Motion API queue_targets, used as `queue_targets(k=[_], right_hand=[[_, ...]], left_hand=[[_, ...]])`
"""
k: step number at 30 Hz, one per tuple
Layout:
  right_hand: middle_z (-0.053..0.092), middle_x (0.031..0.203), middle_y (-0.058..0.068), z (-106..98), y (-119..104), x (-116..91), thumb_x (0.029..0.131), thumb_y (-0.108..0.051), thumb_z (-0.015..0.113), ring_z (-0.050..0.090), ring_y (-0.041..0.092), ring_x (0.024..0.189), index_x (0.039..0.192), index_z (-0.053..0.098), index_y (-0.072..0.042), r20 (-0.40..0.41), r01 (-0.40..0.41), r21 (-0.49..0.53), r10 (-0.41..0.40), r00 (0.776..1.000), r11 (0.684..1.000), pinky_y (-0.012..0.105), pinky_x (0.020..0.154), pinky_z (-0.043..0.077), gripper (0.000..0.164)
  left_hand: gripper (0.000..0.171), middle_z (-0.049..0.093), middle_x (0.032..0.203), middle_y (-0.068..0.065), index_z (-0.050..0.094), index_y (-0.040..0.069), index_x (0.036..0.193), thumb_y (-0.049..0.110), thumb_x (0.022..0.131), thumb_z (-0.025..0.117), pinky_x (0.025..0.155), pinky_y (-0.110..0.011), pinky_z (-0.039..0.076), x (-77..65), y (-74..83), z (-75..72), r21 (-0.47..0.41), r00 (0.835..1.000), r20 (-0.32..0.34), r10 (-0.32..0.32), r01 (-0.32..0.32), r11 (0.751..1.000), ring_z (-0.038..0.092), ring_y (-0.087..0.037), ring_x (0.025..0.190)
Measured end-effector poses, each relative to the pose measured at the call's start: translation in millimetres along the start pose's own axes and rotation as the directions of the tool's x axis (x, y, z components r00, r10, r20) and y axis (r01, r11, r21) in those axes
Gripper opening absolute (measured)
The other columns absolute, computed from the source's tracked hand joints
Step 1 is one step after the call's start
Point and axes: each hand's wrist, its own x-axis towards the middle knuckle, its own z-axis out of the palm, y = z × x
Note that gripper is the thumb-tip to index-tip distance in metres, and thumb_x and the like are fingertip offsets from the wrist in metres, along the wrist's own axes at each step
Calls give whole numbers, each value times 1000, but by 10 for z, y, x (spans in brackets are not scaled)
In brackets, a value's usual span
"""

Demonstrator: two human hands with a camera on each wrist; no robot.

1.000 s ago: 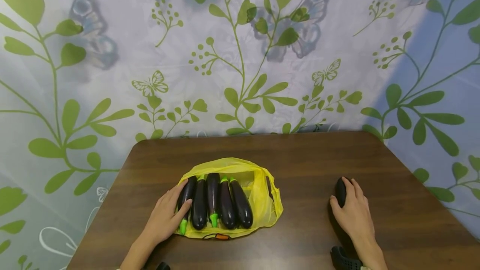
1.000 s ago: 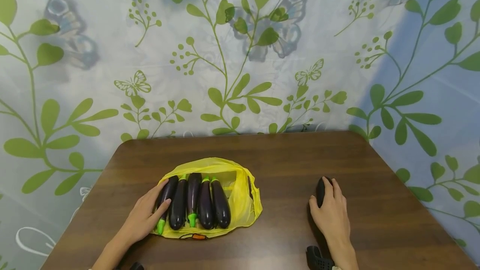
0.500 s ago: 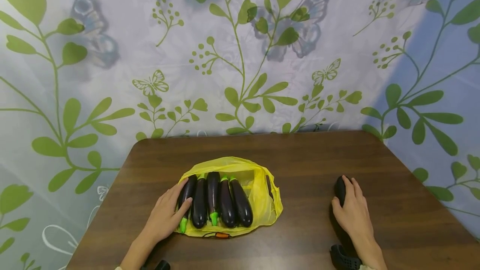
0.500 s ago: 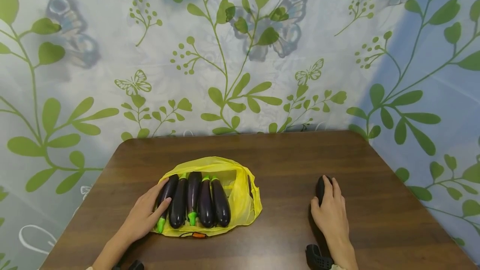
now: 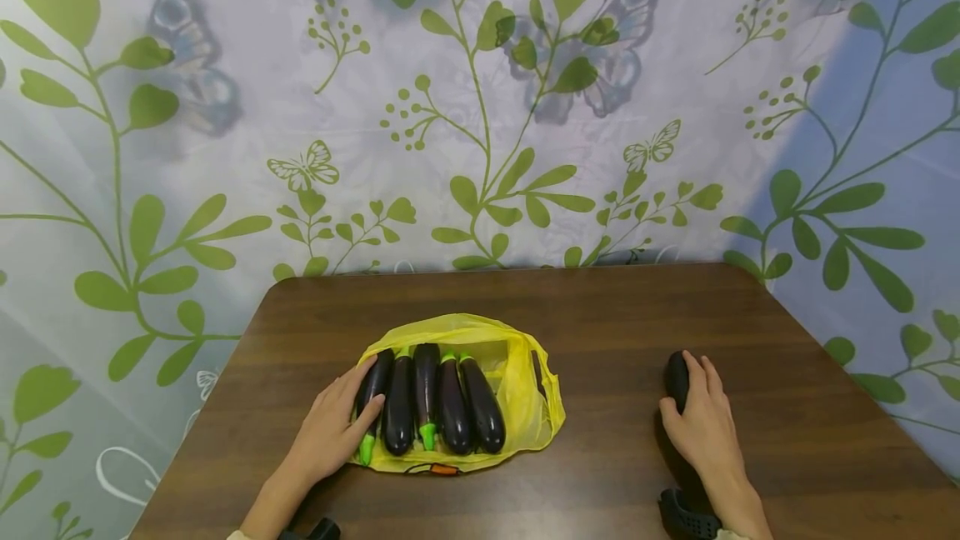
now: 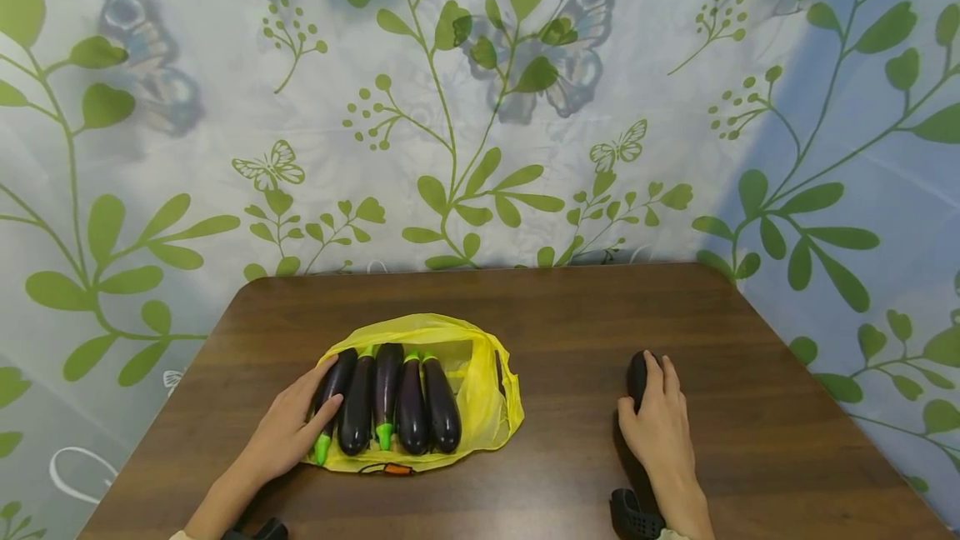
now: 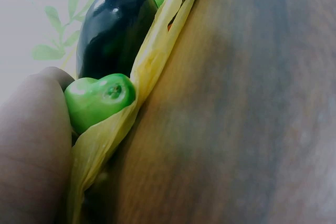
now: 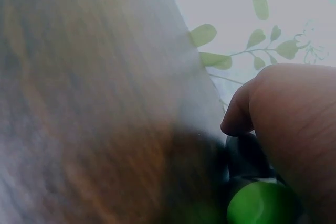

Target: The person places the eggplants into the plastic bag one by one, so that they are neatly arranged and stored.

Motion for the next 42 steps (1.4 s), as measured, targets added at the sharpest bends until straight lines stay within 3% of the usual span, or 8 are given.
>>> queue_targets(k=[12, 42], right_hand=[[23, 158, 40, 19, -20, -3, 94, -4, 57, 35, 66, 133, 160, 24, 5, -72, 28, 13, -27, 997, 1000, 80, 96, 37, 74], [44, 153, 31, 32, -172, -36, 100, -16, 62, 55, 59, 119, 160, 36, -7, -162, 48, 39, -42, 986, 998, 69, 83, 50, 66]], left_hand=[[63, 45, 159, -17, 32, 20, 164, 45, 108, 50, 114, -69, 32, -6, 8, 0, 0, 1000, -1, -3, 3, 1000, 45, -43, 143], [64, 44, 160, -17, 31, 21, 164, 45, 108, 51, 114, -68, 32, 1, 25, -19, -7, 999, 21, -25, 25, 1000, 43, -43, 145]])
